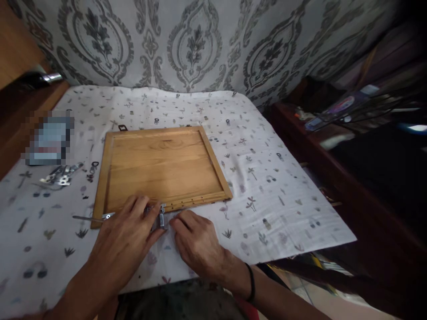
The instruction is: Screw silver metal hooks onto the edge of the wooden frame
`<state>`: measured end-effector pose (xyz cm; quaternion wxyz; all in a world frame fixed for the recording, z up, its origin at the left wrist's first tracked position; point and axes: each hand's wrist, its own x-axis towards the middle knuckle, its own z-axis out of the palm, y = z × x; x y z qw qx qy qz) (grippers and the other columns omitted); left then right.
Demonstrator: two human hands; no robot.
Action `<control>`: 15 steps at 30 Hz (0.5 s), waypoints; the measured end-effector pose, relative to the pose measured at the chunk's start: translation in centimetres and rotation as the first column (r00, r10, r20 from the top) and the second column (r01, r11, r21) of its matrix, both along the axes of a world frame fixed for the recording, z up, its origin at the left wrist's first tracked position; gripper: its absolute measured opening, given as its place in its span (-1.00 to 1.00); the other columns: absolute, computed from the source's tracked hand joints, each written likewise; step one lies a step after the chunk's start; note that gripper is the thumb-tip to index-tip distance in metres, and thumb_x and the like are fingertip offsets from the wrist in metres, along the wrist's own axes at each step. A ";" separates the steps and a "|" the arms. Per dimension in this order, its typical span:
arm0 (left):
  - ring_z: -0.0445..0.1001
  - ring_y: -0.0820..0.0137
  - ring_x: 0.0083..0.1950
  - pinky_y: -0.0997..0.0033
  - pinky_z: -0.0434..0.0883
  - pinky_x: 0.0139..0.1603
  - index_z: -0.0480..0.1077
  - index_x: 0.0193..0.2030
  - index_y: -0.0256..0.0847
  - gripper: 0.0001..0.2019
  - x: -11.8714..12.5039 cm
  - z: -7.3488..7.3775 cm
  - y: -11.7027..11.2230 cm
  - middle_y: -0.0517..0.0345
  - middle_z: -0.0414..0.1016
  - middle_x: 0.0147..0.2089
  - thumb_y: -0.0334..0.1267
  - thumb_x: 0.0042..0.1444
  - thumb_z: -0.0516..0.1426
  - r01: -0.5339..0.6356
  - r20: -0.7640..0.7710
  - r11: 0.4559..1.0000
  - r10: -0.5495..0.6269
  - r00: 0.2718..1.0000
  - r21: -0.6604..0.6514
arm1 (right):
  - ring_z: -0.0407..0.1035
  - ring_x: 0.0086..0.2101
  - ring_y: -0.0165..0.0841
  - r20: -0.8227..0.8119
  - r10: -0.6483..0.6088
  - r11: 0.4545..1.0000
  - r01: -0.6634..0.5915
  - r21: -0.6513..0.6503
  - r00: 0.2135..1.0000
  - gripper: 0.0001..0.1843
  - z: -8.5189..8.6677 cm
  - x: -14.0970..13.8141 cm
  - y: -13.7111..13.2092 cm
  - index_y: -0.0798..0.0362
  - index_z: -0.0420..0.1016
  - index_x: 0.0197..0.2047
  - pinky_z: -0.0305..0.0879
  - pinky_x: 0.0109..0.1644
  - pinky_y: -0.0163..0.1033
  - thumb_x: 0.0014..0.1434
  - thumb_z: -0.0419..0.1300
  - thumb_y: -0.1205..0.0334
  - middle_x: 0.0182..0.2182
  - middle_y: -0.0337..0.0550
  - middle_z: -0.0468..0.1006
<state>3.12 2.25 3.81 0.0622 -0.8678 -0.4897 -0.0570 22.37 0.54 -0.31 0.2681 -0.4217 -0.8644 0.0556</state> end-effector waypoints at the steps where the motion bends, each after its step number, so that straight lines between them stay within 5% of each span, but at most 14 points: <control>1: 0.51 0.14 -0.10 0.27 0.47 -0.34 0.55 0.05 -0.21 -0.69 0.0 0.0 0.0 -0.01 0.48 -0.13 -0.17 0.19 0.26 -0.001 -0.001 1.000 0.001 1.000 0.000 | 0.35 -0.35 -0.31 0.001 -0.003 1.000 0.003 -0.011 1.000 -0.82 0.1 0.0 0.0 0.07 0.41 -0.26 0.23 -0.33 -0.24 0.31 0.03 0.46 -0.38 -0.15 0.47; 7: 0.52 0.14 -0.11 0.26 0.53 -0.32 0.58 -0.02 -0.21 -0.67 0.2 0.4 0.0 -0.02 0.49 -0.16 -0.16 0.08 0.36 0.006 0.007 1.000 -0.006 1.000 0.027 | 0.45 -0.30 -0.29 -0.024 -0.036 0.999 0.037 0.016 0.999 -0.68 0.3 0.0 0.4 0.18 0.38 0.09 0.37 -0.28 -0.23 0.33 -0.02 0.47 -0.29 -0.09 0.57; 15: 0.52 0.13 -0.12 0.26 0.53 -0.37 0.59 -0.01 -0.17 -0.64 0.2 0.5 0.0 0.00 0.49 -0.16 -0.13 0.06 0.38 -0.005 0.002 1.000 0.005 1.000 0.014 | 0.46 -0.33 -0.27 0.097 -0.041 0.998 0.037 0.045 0.994 -0.53 -0.1 -0.1 0.7 0.26 0.32 0.26 0.42 -0.36 -0.21 0.29 0.01 0.49 -0.27 -0.05 0.57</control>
